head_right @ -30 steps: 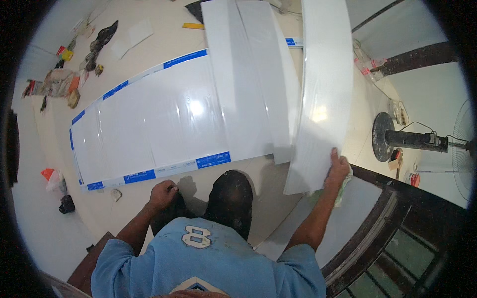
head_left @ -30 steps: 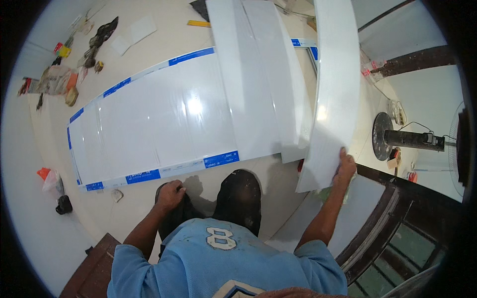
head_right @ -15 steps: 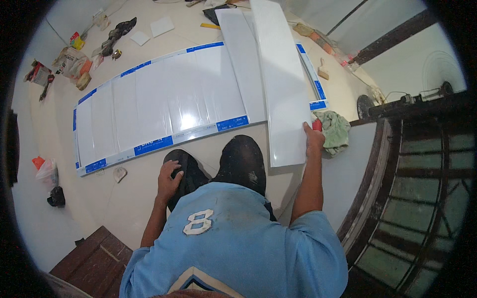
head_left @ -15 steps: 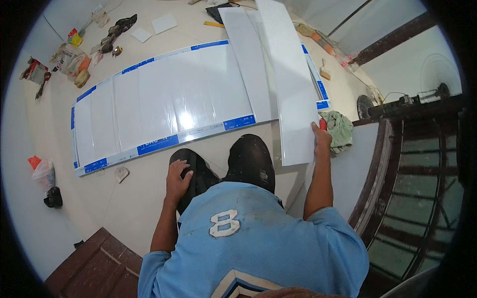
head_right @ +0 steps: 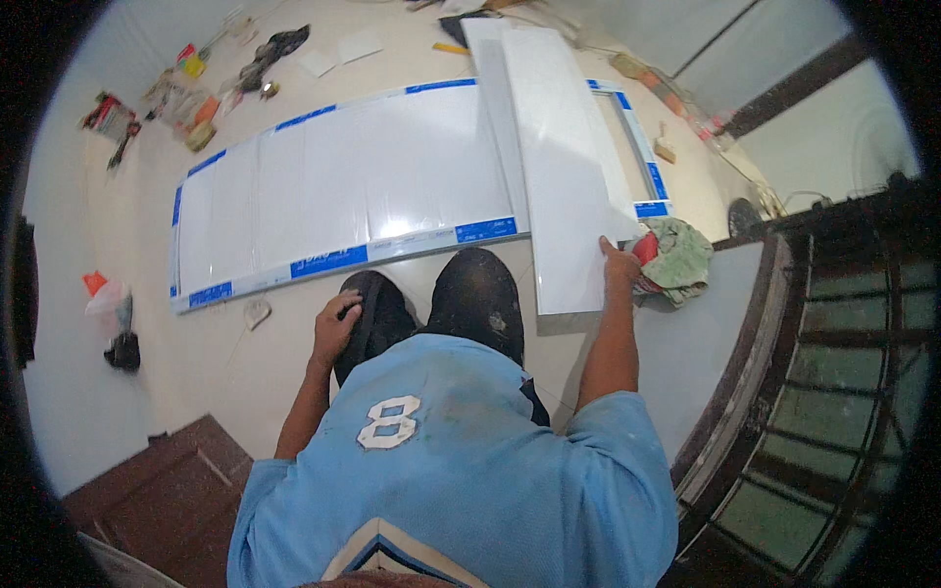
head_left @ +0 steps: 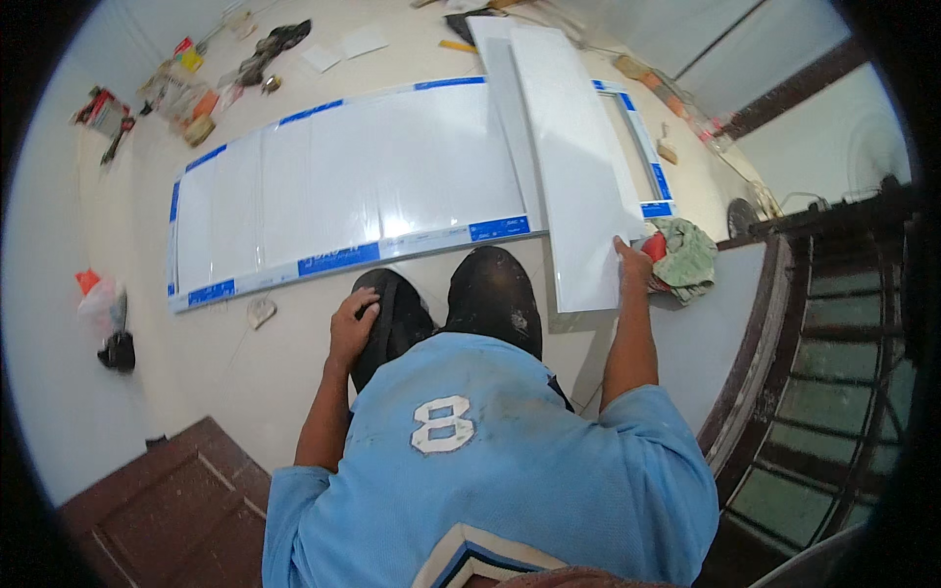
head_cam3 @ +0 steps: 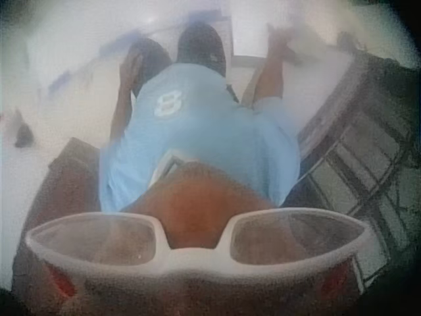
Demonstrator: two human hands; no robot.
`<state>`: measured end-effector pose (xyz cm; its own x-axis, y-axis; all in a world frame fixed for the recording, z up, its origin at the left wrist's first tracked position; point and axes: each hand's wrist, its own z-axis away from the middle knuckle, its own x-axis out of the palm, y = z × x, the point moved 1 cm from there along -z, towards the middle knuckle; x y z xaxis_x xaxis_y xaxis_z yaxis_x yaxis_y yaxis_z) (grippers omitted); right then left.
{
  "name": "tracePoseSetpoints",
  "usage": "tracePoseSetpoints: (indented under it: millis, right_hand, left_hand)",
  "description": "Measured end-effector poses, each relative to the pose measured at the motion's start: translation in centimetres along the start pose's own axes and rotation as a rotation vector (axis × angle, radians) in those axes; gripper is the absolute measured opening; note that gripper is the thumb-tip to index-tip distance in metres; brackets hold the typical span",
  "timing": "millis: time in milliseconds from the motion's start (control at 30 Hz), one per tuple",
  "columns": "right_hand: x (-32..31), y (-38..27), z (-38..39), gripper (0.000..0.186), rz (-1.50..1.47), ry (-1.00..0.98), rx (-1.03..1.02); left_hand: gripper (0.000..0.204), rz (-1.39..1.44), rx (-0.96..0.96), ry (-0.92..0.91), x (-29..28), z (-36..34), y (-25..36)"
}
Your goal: The person kneels on the floor and arranges several white rectangular panels on a larger sheet. They use a yellow ruler and a utility knife to measure and cut the panels into smaller pieces, then stack the cut pieces.
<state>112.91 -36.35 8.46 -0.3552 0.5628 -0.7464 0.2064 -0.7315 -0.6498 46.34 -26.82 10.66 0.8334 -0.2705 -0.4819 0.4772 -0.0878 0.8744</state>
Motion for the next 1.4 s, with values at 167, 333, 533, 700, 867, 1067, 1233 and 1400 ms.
tracePoseSetpoints:
  millis: [167, 333, 533, 700, 867, 1067, 1233, 1400]
  right_hand:
    - [-0.8, 4.3, -0.7, 0.081, -0.076, -0.041, 0.026]
    - [-0.4, 7.8, 3.8, 0.059, -0.537, -0.075, 0.102]
    - [-2.1, 11.2, 7.2, 0.062, -0.537, 0.044, 0.396]
    - [0.0, 10.8, 6.8, 0.062, -0.407, 0.026, 0.303]
    - [1.1, 9.6, 4.9, 0.066, -0.351, 0.046, 0.335]
    - [2.8, 9.7, 3.2, 0.077, -0.586, 0.071, 0.347]
    - [3.1, 8.3, 0.8, 0.078, -0.308, 0.067, 0.426]
    - [3.4, 8.4, -0.3, 0.081, -0.172, 0.044, 0.384]
  left_hand:
    - [0.027, 0.018, -0.101, 0.07, 0.0, 0.5, 0.5]
    - [0.028, -0.106, -0.07, 0.078, -0.8, 1.4, -0.8]
    - [0.03, -0.095, -0.104, 0.062, -0.5, 2.5, 2.1]
    - [0.03, -0.19, -0.117, 0.104, -0.9, 4.8, 3.0]
    - [0.029, -0.26, -0.181, 0.124, -1.1, 6.1, 4.5]
    - [0.028, -0.264, -0.124, 0.143, -1.0, 5.5, 3.5]
    - [0.027, -0.308, -0.158, 0.111, -1.3, 5.1, 3.6]
    - [0.027, -0.335, -0.154, 0.121, -1.0, 5.4, 3.4]
